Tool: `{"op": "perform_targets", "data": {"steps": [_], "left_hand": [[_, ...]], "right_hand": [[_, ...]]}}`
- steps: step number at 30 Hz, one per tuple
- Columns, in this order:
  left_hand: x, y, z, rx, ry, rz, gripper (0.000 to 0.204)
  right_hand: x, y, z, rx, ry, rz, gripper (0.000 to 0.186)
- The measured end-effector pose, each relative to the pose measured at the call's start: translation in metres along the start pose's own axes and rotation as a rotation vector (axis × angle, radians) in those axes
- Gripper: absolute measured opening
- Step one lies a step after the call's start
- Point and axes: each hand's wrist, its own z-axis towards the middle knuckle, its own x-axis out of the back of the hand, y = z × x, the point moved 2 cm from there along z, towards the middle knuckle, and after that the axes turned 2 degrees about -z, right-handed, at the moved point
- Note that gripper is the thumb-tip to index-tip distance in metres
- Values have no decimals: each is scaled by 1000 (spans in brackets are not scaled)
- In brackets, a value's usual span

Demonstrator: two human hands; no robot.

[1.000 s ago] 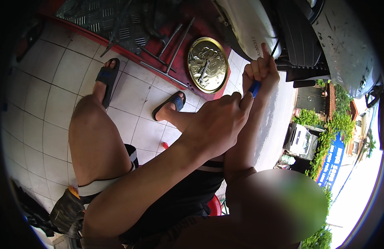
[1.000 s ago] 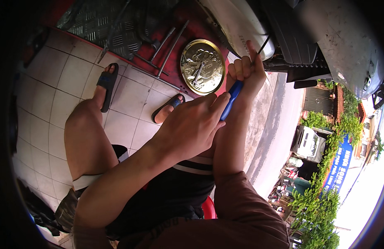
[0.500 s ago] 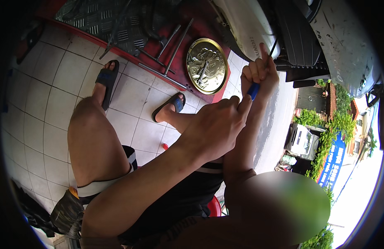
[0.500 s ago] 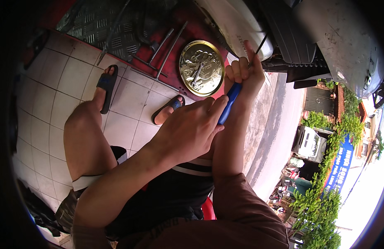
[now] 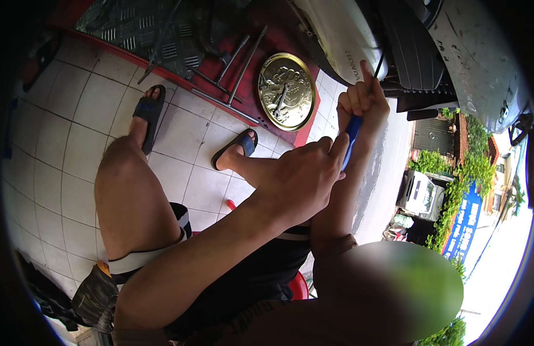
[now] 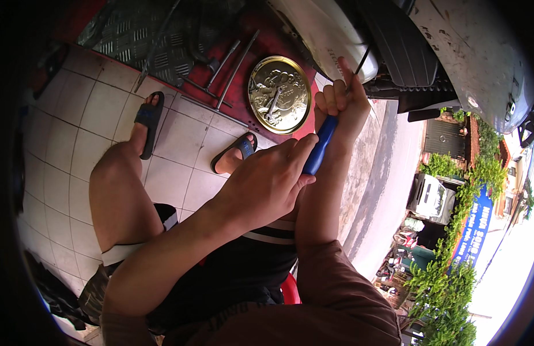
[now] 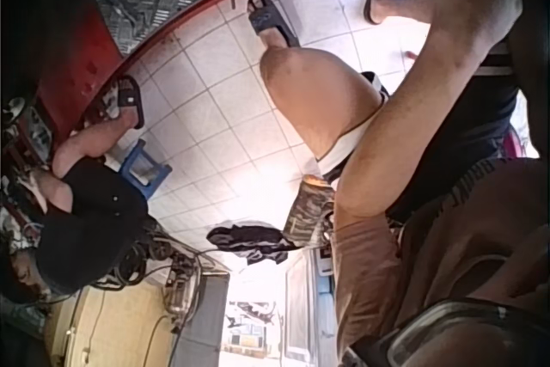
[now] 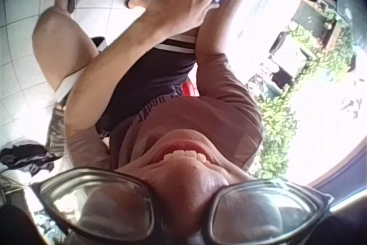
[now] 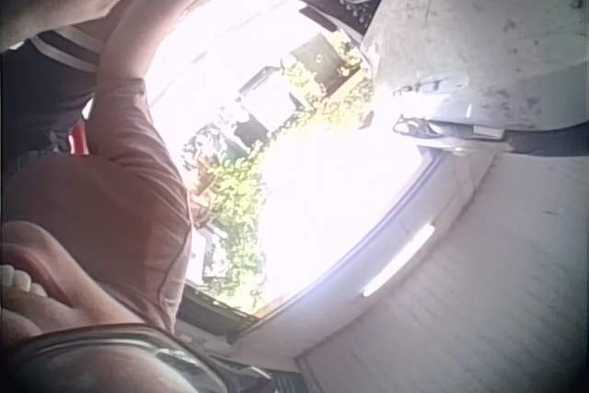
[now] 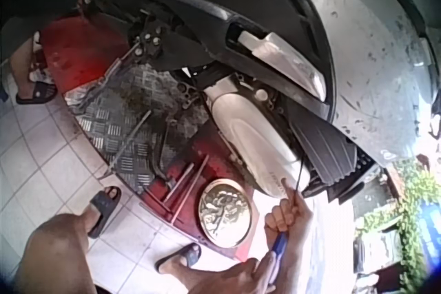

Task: The person sits on a stool and uses a T-handle wrench and a screwdriver to work on the underside of a white scooter. They loosen a bolt, remove it, and then use the screwdriver to adjust a component near the oil drain area while a metal tray collects fluid.

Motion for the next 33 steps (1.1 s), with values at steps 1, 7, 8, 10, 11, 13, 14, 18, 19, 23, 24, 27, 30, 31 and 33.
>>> {"op": "perform_targets", "data": {"steps": [1, 7, 8, 10, 11, 13, 14, 18, 19, 23, 24, 27, 30, 31, 33], "left_hand": [[-5, -2, -1, 9, 50, -87, 47], [-16, 7, 3, -53, 172, -448, 50], [-12, 9, 4, 42, 95, -534, 51], [-14, 8, 7, 4, 145, -555, 49], [-13, 10, 9, -14, 163, -613, 49], [-16, 10, 9, 27, 183, -612, 43], [-16, 10, 8, 73, 177, -510, 42], [-15, 15, 9, 72, 276, -203, 46], [-16, 13, 12, 39, 284, -216, 46], [-4, -11, 18, 179, 366, -618, 54], [-2, -14, 21, 180, 421, -582, 58], [7, -17, 21, 175, 487, -551, 57], [10, -29, 15, 166, 491, -482, 47], [9, -21, 13, 125, 434, -369, 45], [4, -4, 8, 42, 317, -148, 40]], "right_hand": [[-3, -2, -2, -7, 20, -6, 40], [1, -13, -12, -139, -159, 166, 42], [0, -11, -18, -161, -166, 197, 43], [-1, 0, -41, -168, -189, 167, 50], [-4, 4, -55, -177, -208, 205, 52], [-11, 3, -88, -143, -241, 251, 51], [-12, 3, -98, -196, -263, 381, 46], [-19, -11, -106, -212, 43, 491, 23], [-15, -15, -106, -249, -27, 620, 22], [6, -39, -102, -397, -411, 1128, 21], [11, -45, -101, -427, -392, 1092, 20], [19, -46, -100, -397, -192, 477, 19], [26, -46, -98, -314, 37, -183, 22], [31, -49, -98, -288, 108, -376, 23], [37, -49, -101, -242, 178, -522, 25]]}}
